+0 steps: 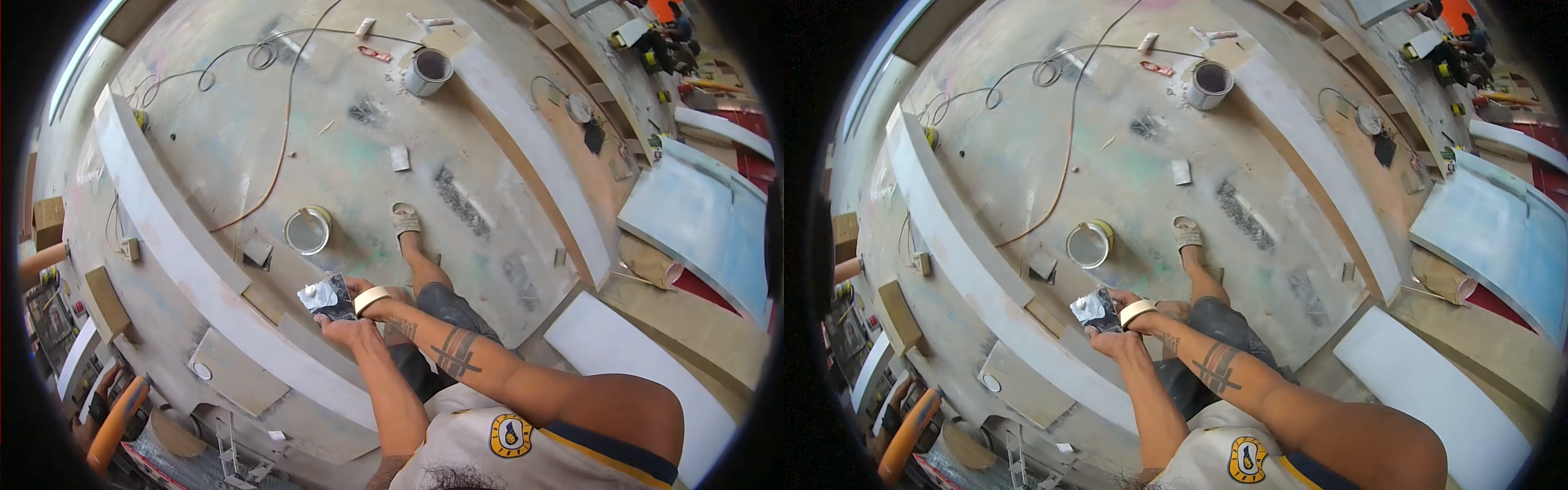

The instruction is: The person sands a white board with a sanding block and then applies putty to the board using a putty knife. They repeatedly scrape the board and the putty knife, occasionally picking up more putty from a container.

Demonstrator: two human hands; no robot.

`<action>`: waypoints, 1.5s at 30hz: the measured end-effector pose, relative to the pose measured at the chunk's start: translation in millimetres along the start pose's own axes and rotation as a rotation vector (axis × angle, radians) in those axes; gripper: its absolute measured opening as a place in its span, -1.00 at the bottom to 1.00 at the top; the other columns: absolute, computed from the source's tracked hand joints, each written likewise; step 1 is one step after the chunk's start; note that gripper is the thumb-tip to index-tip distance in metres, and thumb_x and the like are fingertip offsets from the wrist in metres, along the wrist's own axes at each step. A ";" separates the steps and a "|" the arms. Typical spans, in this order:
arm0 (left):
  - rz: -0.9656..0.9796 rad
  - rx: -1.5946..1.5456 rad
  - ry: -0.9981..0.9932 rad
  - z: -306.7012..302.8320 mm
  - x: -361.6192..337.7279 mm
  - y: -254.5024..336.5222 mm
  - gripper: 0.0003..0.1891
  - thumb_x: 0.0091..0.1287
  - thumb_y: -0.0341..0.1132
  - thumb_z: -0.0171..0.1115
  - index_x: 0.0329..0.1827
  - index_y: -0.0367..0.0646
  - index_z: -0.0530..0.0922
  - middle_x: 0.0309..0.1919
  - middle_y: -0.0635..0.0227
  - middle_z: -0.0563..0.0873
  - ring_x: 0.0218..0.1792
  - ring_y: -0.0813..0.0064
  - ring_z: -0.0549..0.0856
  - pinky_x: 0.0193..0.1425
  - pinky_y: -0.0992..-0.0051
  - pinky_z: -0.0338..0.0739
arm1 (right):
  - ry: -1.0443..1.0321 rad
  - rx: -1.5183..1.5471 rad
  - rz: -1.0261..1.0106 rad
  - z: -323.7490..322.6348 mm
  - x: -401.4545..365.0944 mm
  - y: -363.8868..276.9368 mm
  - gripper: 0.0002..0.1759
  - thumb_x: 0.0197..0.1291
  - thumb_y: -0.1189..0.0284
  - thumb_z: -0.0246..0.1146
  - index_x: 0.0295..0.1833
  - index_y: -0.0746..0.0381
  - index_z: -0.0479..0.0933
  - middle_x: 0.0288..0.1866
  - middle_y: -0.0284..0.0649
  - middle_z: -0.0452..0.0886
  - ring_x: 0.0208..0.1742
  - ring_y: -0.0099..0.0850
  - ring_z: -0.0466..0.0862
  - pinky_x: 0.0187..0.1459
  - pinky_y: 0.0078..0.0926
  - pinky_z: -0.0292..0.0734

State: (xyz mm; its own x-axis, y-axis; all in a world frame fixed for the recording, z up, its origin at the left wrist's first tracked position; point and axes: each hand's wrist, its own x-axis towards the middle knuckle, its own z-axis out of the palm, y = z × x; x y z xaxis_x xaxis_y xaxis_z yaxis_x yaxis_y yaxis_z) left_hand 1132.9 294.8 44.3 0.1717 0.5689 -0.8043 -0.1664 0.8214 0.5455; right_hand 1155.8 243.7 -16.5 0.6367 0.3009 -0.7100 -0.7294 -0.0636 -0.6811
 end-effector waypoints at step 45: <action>0.324 0.760 -0.381 295.4 -88.0 -305.3 -0.47 0.50 -0.05 0.19 0.02 -0.55 0.57 -0.09 0.08 0.72 -0.19 0.27 0.75 -0.10 0.31 0.68 | -0.064 0.696 0.112 -356.4 97.7 -207.9 -0.61 0.38 0.45 0.15 0.24 0.42 0.53 0.12 0.05 0.67 0.11 -0.28 0.67 0.18 -0.33 0.55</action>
State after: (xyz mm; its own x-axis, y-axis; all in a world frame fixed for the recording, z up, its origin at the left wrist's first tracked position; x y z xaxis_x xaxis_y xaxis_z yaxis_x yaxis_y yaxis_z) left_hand 1455.4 5.8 18.2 0.5599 0.6401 -0.5261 0.3999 0.3474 0.8482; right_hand 1458.8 -52.7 -8.1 0.5480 0.3850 -0.7426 -0.7940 0.5188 -0.3168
